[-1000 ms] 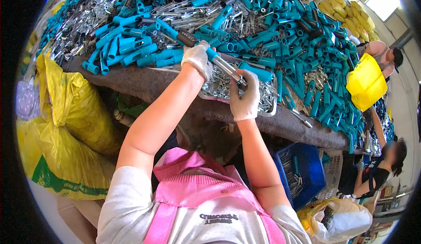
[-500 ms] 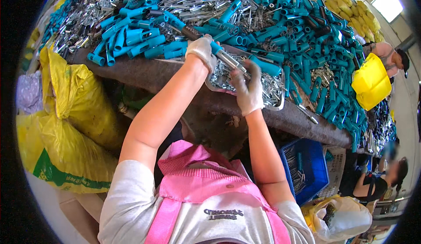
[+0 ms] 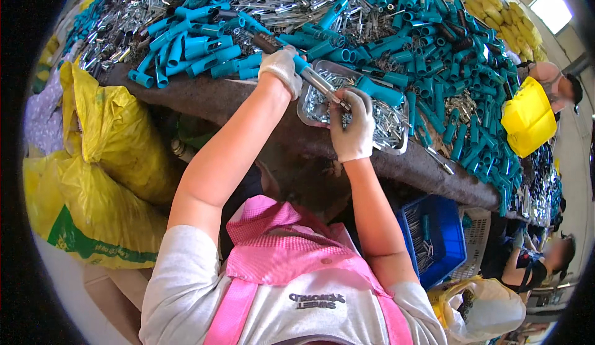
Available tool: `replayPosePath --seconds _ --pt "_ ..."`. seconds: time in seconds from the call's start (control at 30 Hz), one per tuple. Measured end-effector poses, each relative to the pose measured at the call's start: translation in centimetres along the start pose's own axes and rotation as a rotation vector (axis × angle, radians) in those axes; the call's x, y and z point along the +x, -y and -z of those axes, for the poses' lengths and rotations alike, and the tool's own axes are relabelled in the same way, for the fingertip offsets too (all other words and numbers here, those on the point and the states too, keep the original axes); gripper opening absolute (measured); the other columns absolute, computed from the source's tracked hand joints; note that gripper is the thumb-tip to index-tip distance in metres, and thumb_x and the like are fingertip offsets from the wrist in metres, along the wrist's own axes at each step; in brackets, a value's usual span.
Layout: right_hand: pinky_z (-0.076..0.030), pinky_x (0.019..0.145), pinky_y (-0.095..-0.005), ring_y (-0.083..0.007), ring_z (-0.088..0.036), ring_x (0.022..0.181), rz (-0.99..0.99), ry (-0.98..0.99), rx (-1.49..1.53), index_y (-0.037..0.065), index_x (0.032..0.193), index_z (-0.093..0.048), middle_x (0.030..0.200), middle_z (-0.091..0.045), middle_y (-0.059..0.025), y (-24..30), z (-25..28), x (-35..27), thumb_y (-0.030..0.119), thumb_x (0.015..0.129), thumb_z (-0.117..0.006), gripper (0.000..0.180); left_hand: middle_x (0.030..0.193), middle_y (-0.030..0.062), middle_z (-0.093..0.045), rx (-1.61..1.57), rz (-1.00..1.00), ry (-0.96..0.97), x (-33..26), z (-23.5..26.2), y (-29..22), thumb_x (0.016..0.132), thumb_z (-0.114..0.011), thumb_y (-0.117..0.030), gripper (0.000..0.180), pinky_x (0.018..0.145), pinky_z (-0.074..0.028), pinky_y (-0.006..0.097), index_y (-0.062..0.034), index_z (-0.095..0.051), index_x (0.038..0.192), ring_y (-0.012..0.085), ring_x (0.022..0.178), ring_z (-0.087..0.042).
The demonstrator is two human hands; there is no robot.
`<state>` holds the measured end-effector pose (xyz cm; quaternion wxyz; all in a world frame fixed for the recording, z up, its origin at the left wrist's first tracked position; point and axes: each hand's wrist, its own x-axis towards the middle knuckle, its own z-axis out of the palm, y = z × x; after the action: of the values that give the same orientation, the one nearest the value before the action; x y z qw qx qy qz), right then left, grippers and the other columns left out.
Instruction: Manually assembling metal rods, springs, and pins into teal plastic handle components at a factory workbench.
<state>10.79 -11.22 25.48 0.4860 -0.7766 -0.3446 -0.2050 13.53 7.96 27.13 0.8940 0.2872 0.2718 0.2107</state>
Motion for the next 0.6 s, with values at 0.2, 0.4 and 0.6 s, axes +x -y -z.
replayPosePath --seconds 0.2,0.4,0.6 --pt "-0.047 0.081 -0.0402 -0.0357 -0.055 0.095 0.102 -0.007 -0.067 0.006 0.106 -0.056 0.103 -0.054 -0.0175 0.3 -0.2 0.0 0.001 0.075 -0.062 0.032 0.078 0.0079 -0.052 -0.052 0.035 -0.047 -0.2 -0.2 -0.2 0.089 -0.053 -0.011 0.007 0.057 -0.047 0.036 -0.0094 -0.047 0.092 0.0226 0.065 -0.054" --pt "-0.047 0.072 -0.0334 -0.0255 -0.059 0.078 -0.250 0.019 0.094 0.003 0.100 -0.057 0.089 -0.060 -0.0131 -0.5 -0.9 -0.1 0.008 0.086 -0.056 0.015 0.079 0.0083 -0.052 -0.059 0.037 -0.055 1.3 0.6 -0.4 0.089 -0.052 -0.012 0.008 0.059 -0.048 0.037 -0.0059 -0.048 0.092 0.0210 0.067 -0.054" --pt "-0.048 0.075 -0.0412 -0.0346 -0.056 0.090 0.016 -0.061 -0.300 0.010 0.098 -0.058 0.100 -0.057 -0.0127 -3.0 -0.7 2.2 0.002 0.075 -0.057 0.024 0.080 0.0090 -0.055 0.314 -0.206 0.084 0.2 -2.0 0.4 0.087 -0.054 -0.008 0.031 0.047 -0.045 0.034 -0.0107 -0.033 0.111 0.0185 0.058 -0.055"
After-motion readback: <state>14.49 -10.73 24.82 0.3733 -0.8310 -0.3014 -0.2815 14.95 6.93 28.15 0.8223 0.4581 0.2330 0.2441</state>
